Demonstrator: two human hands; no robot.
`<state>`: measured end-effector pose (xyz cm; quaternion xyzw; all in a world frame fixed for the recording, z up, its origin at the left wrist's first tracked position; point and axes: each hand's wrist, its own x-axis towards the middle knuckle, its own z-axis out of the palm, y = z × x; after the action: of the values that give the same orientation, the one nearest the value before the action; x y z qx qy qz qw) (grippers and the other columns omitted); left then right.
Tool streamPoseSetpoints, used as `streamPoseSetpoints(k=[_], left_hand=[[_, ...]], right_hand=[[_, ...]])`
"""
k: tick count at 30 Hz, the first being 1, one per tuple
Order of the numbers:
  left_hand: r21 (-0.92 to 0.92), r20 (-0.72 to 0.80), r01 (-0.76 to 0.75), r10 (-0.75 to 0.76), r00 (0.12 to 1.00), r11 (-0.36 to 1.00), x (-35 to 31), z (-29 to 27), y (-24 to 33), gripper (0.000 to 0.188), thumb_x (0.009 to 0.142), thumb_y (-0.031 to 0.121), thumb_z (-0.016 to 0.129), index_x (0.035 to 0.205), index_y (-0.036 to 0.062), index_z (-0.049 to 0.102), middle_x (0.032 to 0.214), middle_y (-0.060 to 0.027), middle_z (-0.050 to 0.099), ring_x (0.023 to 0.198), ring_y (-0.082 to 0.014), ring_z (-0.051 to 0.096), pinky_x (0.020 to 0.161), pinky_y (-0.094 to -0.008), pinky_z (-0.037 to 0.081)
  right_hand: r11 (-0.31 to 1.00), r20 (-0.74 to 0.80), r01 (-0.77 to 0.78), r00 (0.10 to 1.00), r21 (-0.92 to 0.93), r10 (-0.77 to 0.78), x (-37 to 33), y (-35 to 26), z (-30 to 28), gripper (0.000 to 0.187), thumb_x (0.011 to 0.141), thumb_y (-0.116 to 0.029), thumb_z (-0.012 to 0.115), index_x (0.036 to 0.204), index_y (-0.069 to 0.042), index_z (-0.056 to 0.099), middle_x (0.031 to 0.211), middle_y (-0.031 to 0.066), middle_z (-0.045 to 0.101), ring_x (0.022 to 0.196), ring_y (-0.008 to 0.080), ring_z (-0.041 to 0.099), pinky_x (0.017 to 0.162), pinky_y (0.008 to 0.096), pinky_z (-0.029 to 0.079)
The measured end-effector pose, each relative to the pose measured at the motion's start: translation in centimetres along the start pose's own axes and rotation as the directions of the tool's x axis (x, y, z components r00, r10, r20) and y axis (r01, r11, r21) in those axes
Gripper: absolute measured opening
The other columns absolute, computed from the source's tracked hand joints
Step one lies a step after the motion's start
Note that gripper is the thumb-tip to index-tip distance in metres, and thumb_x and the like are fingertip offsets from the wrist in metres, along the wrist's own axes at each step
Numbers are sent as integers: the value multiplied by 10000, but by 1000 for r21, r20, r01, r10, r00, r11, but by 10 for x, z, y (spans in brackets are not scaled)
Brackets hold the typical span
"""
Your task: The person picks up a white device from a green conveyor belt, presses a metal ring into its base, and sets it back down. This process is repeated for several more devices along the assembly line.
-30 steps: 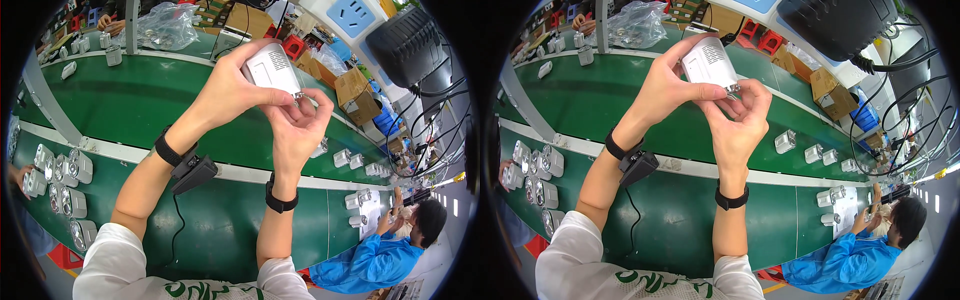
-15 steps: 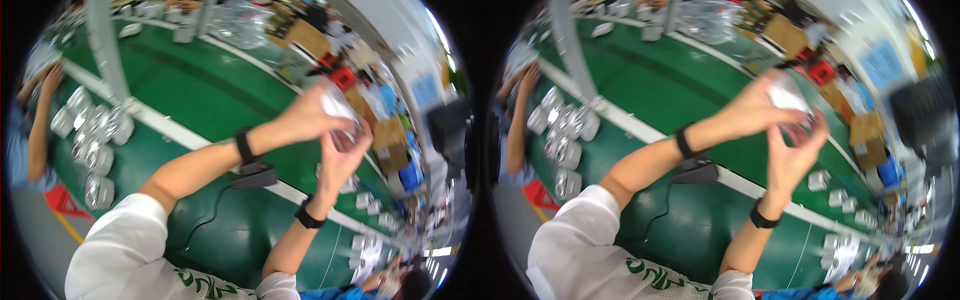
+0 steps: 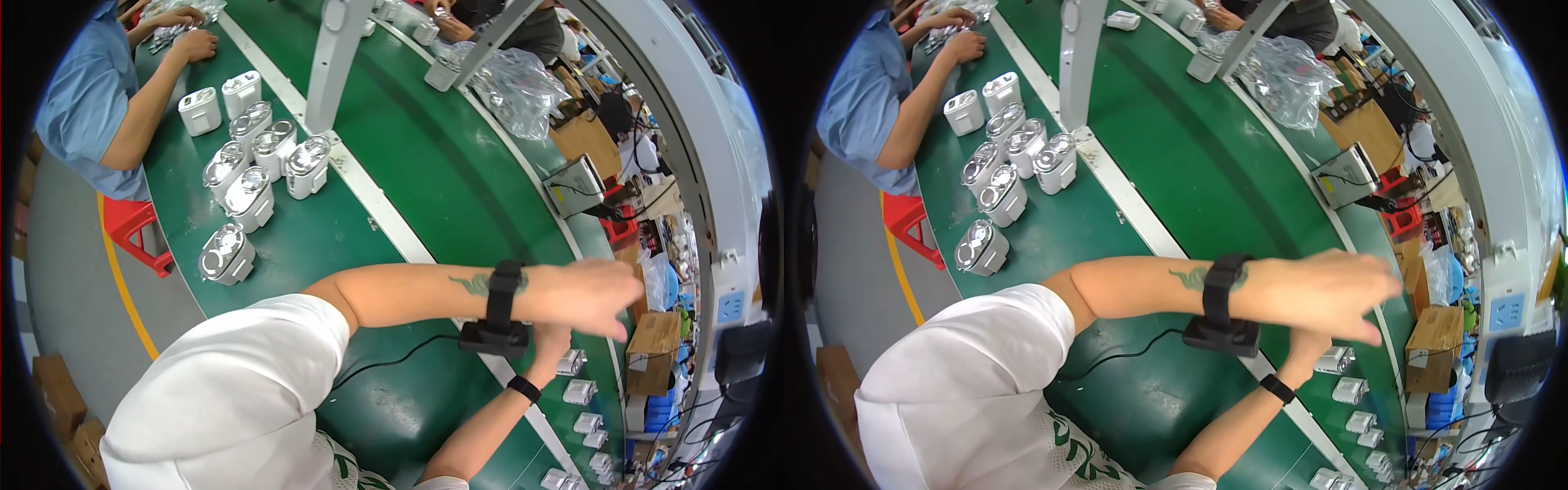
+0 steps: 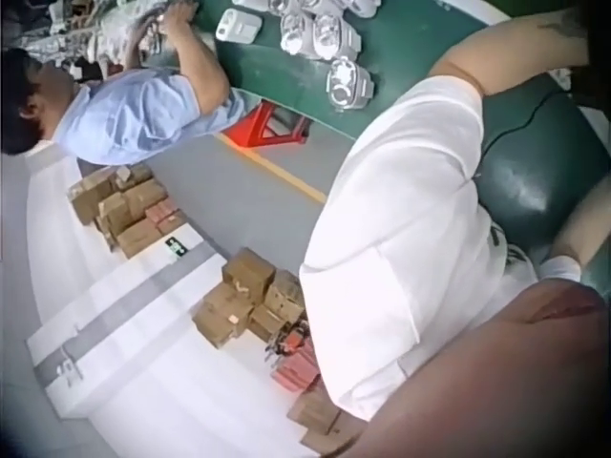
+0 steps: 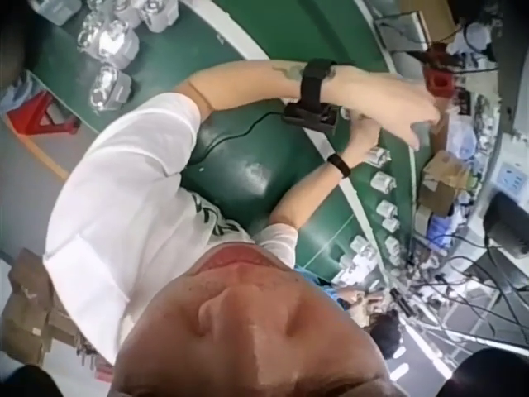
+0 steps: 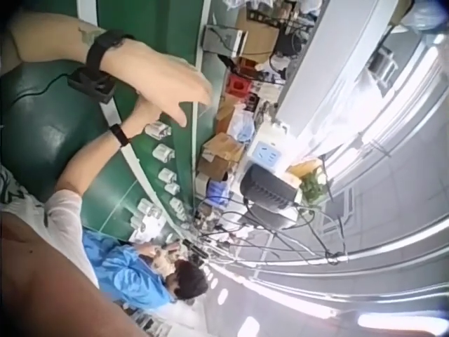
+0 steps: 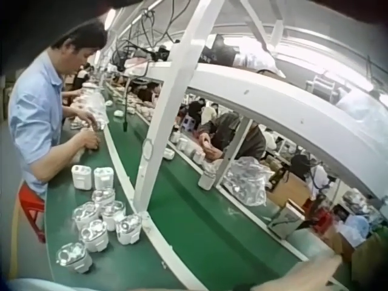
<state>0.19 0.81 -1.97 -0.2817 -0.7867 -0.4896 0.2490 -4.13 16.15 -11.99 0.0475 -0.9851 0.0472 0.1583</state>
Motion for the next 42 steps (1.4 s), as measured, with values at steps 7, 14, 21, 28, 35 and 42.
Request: streamPoseSetpoints(k=[7,14,21,28,35,42], left_hand=[[207,-93,-237,261,961,949,-49,-12,97,293,748,187,727,876,-39,594,861,-156,545,825,-326,601,727,-430,524],[102,-94,-289,299,950,952,-141,-14,164,219,793,231,566,834,18,587,773,-106,547,721,-243,552,498,-370,437],[0,-134,-481,476,869,877,-153,4,177,220,808,226,510,851,21,577,737,-71,547,655,-190,543,438,-314,412],[-137,-62,-555,552,832,821,-134,6,175,170,880,205,501,827,51,550,787,-101,541,684,-247,572,477,-353,465],[162,-356,-342,378,855,926,-57,-22,116,252,753,226,659,824,-8,601,895,-184,552,884,-336,585,676,-418,512],[326,-139,158,-119,983,932,-26,-76,17,502,796,382,736,937,-85,616,1002,-229,557,954,-365,570,699,-396,560]], right_hand=[[654,-374,604,797,455,-475,-10,-95,-64,422,800,-101,771,1199,-40,648,1149,149,639,1042,286,620,898,381,496],[-370,-450,752,-110,545,-886,-126,-291,-72,636,638,-107,806,1251,-114,640,1254,87,571,1138,271,557,974,402,413],[-498,-440,739,-300,454,-846,-140,-316,-40,577,673,-50,765,1234,-83,631,1158,88,618,1151,244,562,1010,389,396],[-383,-504,627,17,678,-864,-105,-268,-76,496,705,-11,753,1189,-53,652,1189,119,649,1084,297,634,917,383,521],[626,-470,728,672,279,-573,-32,-90,-107,465,730,108,699,1179,-7,659,1190,134,635,1083,273,619,941,364,501],[540,-417,649,759,536,-499,-11,-31,-102,427,867,142,571,1261,-12,622,1286,121,585,1162,244,585,941,333,522]])
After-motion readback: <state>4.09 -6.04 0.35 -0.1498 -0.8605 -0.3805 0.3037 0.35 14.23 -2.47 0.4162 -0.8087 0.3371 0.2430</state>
